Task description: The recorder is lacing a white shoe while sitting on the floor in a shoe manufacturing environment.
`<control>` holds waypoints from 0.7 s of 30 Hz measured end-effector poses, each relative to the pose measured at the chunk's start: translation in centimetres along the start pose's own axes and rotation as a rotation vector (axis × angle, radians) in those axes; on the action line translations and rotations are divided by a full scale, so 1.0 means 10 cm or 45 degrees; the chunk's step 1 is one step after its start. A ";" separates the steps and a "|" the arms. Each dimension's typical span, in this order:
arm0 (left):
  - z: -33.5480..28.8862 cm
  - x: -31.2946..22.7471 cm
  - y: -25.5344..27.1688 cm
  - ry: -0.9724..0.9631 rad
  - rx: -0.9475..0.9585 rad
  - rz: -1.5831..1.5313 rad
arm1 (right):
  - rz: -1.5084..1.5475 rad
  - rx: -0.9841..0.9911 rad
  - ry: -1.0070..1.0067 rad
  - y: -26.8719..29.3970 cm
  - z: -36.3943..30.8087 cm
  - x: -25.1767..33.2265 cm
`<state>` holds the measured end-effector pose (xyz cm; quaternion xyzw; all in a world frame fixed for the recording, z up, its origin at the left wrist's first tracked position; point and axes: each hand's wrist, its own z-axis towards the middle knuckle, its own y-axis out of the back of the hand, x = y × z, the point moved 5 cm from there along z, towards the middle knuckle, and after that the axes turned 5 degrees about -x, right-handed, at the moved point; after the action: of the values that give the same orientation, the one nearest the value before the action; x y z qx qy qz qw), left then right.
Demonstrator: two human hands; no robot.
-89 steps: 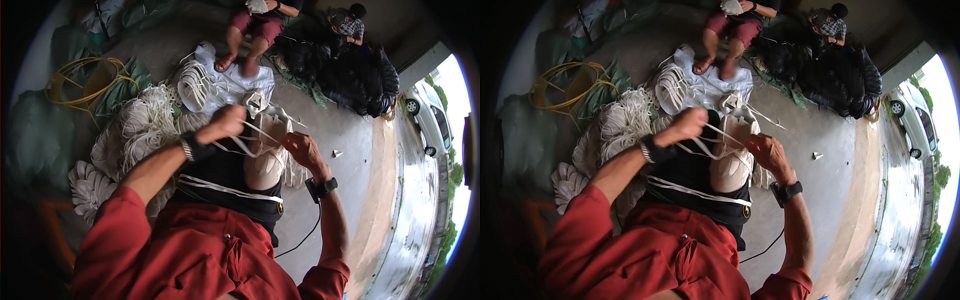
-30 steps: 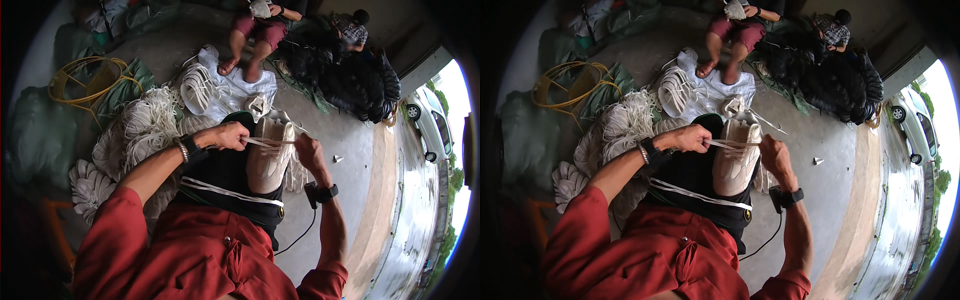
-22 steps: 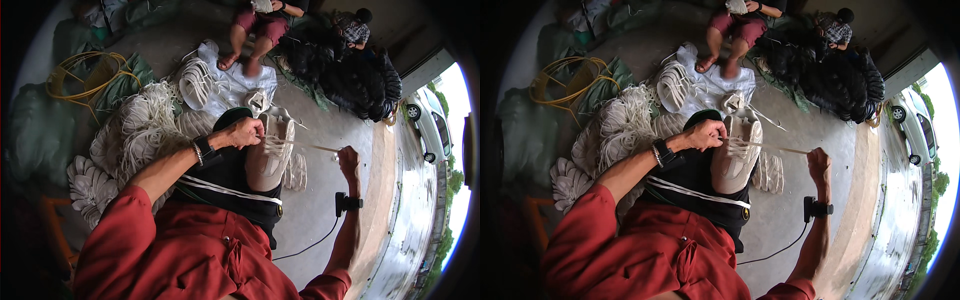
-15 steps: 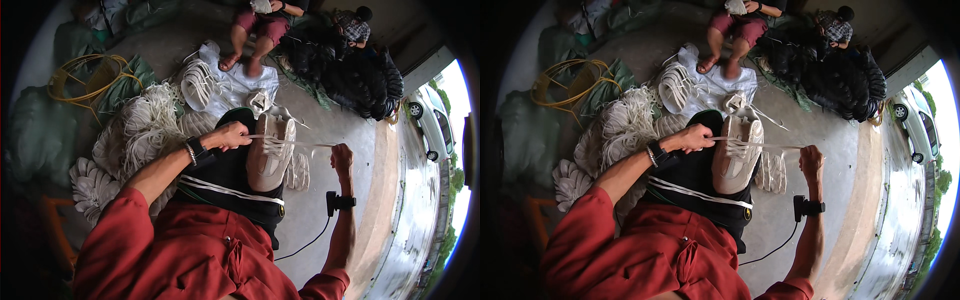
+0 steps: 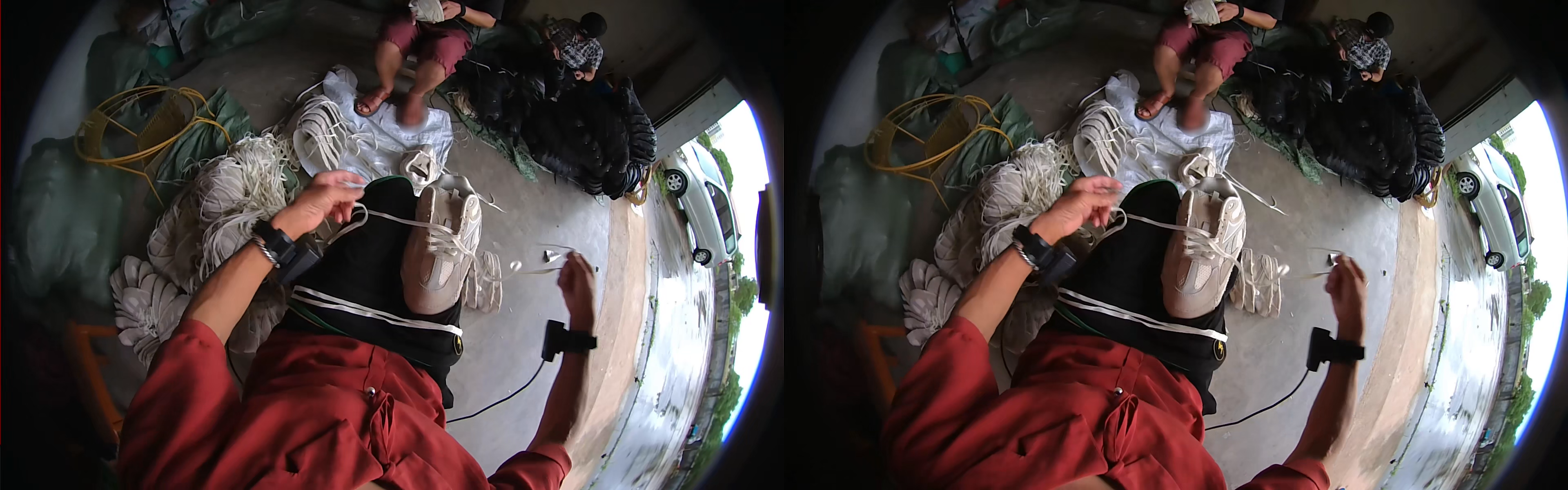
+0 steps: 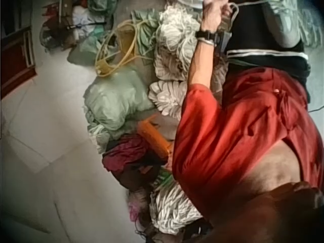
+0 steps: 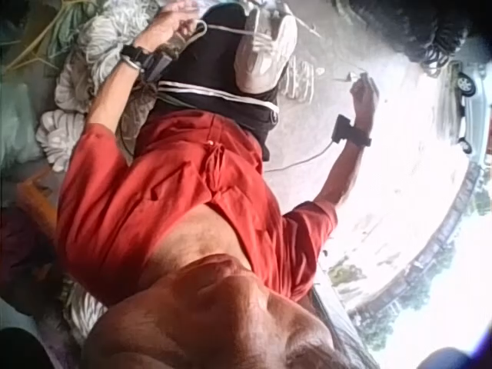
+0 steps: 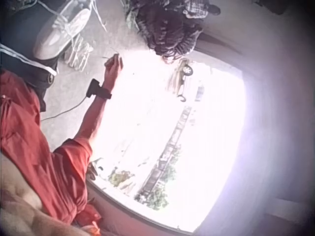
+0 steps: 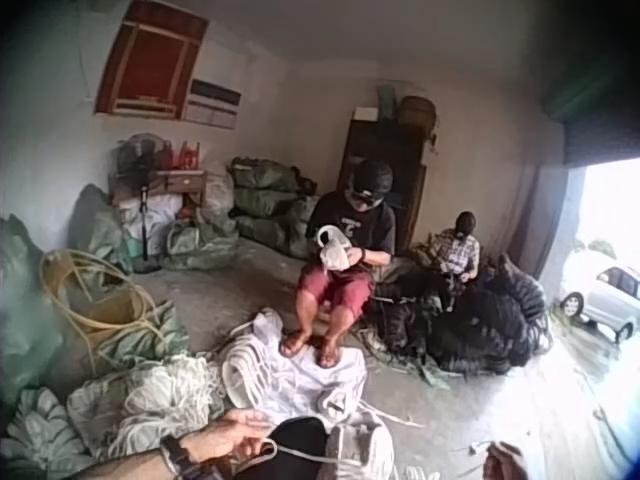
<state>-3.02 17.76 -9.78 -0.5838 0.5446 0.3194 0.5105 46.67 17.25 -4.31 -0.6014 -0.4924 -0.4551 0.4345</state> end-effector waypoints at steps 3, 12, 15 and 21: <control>-0.11 -0.14 0.47 -0.071 -0.089 -0.563 | 0.565 0.098 0.105 0.64 -0.07 0.40; -1.15 -0.02 3.36 -0.586 -1.038 -0.631 | 0.926 -0.286 0.397 2.30 -0.69 0.92; -1.65 0.27 4.01 -0.657 -1.265 -0.571 | 1.012 -0.275 0.364 2.48 -0.76 0.76; -0.97 0.73 3.01 -0.436 -1.372 -0.332 | 1.079 -0.840 0.131 3.04 -0.99 0.17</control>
<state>-32.24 9.82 -21.39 -0.7635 0.1382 0.5761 0.2572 75.68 3.77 -2.89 -0.8287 -0.0156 -0.3995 0.3917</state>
